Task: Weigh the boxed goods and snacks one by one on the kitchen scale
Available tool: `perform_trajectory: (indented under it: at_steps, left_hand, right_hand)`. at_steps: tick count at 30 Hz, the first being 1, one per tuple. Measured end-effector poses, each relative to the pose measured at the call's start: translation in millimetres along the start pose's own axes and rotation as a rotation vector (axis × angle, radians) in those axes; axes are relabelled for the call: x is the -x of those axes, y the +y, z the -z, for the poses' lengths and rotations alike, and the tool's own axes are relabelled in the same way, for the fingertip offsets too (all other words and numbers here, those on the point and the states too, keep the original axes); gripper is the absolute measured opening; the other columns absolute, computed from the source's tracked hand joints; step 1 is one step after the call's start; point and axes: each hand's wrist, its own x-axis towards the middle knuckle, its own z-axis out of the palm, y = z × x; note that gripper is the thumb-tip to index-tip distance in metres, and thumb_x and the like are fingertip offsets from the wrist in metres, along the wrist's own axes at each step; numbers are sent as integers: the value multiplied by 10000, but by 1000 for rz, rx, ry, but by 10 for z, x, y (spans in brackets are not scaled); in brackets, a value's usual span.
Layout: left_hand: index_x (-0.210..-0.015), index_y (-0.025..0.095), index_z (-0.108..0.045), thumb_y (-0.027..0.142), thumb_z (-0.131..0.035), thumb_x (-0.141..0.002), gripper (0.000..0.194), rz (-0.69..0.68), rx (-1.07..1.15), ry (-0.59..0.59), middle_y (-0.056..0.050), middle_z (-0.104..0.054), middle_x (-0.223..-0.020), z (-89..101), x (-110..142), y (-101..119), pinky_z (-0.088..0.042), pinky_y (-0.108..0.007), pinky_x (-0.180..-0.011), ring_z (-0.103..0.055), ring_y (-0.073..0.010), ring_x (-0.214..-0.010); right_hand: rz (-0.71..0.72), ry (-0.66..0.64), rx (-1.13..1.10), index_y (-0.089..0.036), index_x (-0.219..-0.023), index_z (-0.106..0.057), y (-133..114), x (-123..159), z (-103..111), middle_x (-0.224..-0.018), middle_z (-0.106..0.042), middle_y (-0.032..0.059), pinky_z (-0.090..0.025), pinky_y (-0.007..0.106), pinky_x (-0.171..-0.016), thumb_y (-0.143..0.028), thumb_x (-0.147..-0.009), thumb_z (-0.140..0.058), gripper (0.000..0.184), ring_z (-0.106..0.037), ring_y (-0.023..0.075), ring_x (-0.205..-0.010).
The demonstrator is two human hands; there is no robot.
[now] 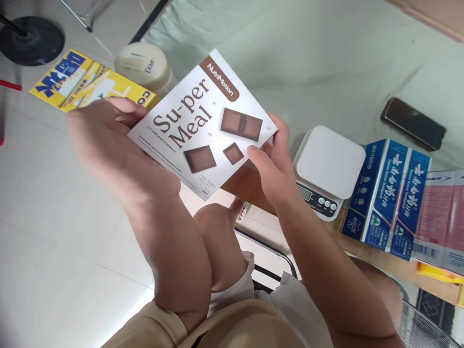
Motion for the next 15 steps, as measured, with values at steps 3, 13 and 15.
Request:
perform_trajectory:
  at_steps: [3,13,15]
  left_hand:
    - [-677,202,-511,173,-466,-961,288,-70,155,-83,-39,-370,-809,-77,131,31,-430,-277,-734,-446,-131,-748]
    - [-1009,228,-757,494,-674,-888,303,480,-100,-776,-74,-716,-1160,-205,382,-11,-590,-366,-843,-682,-282,-1121]
    - [-1144,270,-757,509,-725,-885,354,504,-209,-1065,-43,-752,-1118,-218,413,-47,-593,-439,-1008,-709,-310,-1188]
  right_hand:
    - [190,33,-76,-492,-1443,-391,-131,120,32,-1545,-524,1,-634,524,-1079,-458,-931,-624,564,-603,269,-1419]
    - [362,438,162,-551,-1496,-483,-427,694,754,-1587,-512,-71,-337,672,-1319,-363,-985,-590,555,-370,318,-1642]
    - [350,445,240,-573,-1520,-458,-443,749,999,-1631,-477,-96,-306,671,-1339,-385,-1009,-571,556,-345,314,-1657]
